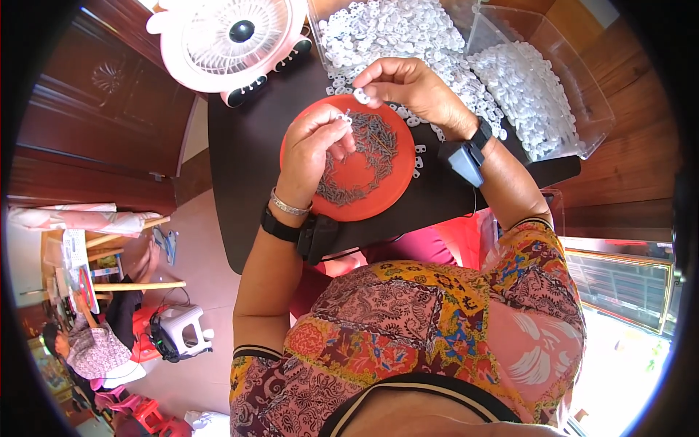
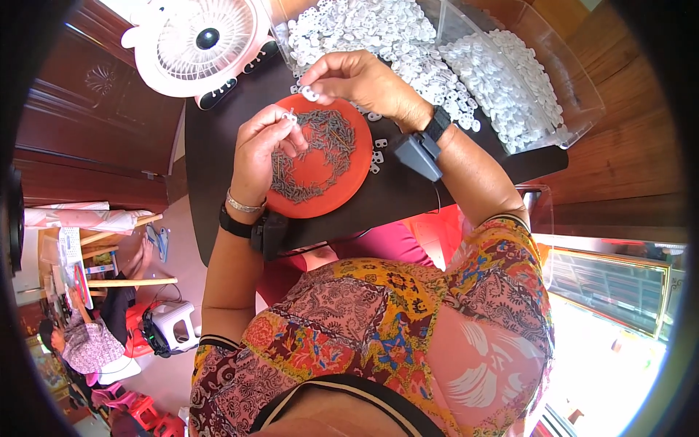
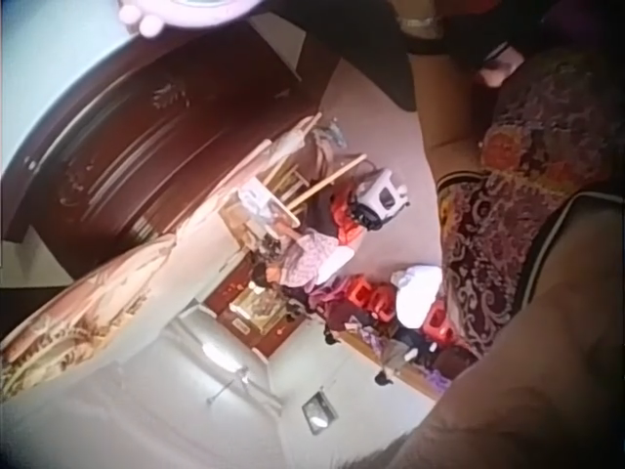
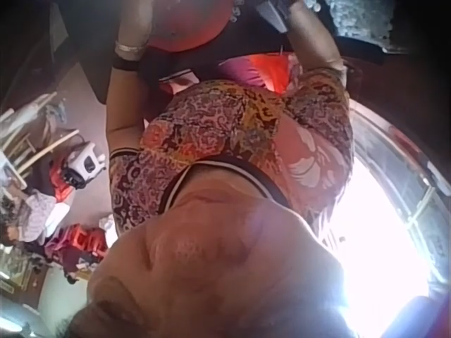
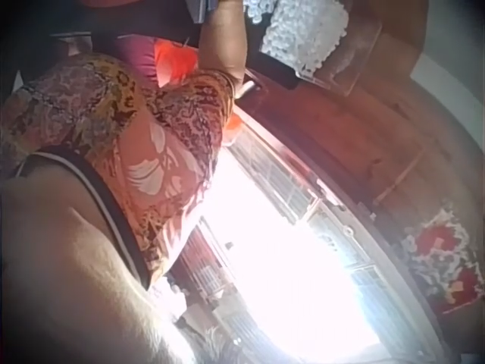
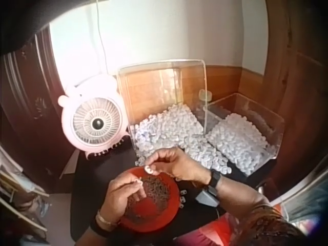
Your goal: Manually assembling small white plastic parts with metal rings.
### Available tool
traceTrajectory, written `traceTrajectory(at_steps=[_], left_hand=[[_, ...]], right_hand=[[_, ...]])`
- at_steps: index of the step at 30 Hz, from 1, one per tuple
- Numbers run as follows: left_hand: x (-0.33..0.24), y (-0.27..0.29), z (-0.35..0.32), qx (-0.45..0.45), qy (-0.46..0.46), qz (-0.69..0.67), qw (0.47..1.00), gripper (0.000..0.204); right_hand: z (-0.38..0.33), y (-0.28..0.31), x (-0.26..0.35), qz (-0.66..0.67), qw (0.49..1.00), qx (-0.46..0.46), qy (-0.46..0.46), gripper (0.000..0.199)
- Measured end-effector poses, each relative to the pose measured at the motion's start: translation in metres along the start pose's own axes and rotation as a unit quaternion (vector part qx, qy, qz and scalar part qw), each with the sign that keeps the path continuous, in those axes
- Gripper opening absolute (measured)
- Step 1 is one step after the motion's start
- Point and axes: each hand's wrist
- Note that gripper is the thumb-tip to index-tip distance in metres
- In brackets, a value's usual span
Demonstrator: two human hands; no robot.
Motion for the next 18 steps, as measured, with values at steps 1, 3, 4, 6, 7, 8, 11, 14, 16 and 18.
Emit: traceTrajectory(at_steps=[1,3,4,6,7,8,11,14,16,18], left_hand=[[-0.001,0.000,0.000,0.016,0.001,-0.009,1.000,0.020],[-0.002,-0.001,0.000,0.032,0.003,-0.017,0.999,0.020],[-0.002,-0.001,0.000,0.044,-0.003,-0.025,0.999,0.020],[-0.001,0.001,0.001,0.057,-0.010,-0.032,0.998,0.020],[0.001,0.003,0.001,0.057,-0.005,-0.064,0.996,0.021],[0.002,0.006,0.002,0.055,-0.001,-0.096,0.994,0.021],[0.004,0.012,0.003,0.069,-0.007,-0.158,0.985,0.020],[0.004,0.010,0.004,0.061,-0.009,-0.199,0.978,0.021],[0.003,0.013,0.003,0.069,-0.002,-0.183,0.981,0.021],[0.003,0.013,0.003,0.078,0.005,-0.167,0.983,0.021]], right_hand=[[-0.002,-0.009,0.005,0.025,1.000,-0.009,-0.007,0.014],[-0.003,-0.019,0.005,0.041,0.999,0.004,0.022,0.012],[-0.004,-0.023,0.002,0.020,0.999,0.000,0.033,0.012],[-0.005,-0.030,0.001,-0.003,0.999,-0.002,0.046,0.013],[-0.006,-0.032,0.001,-0.026,0.998,-0.003,0.058,0.014],[-0.006,-0.034,0.003,-0.047,0.997,0.007,0.067,0.016],[-0.008,-0.032,0.000,-0.140,0.982,0.047,0.122,0.019],[-0.008,-0.031,0.003,-0.203,0.965,0.077,0.146,0.025],[-0.008,-0.031,0.003,-0.241,0.949,0.085,0.186,0.024],[-0.008,-0.031,0.005,-0.239,0.950,0.087,0.181,0.020]])
Point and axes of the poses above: each hand's wrist, its own z-axis towards the middle knuckle, its own y-axis out of the back of the hand, x = y × z, and after that the axes turned 10 degrees about y, right-handed
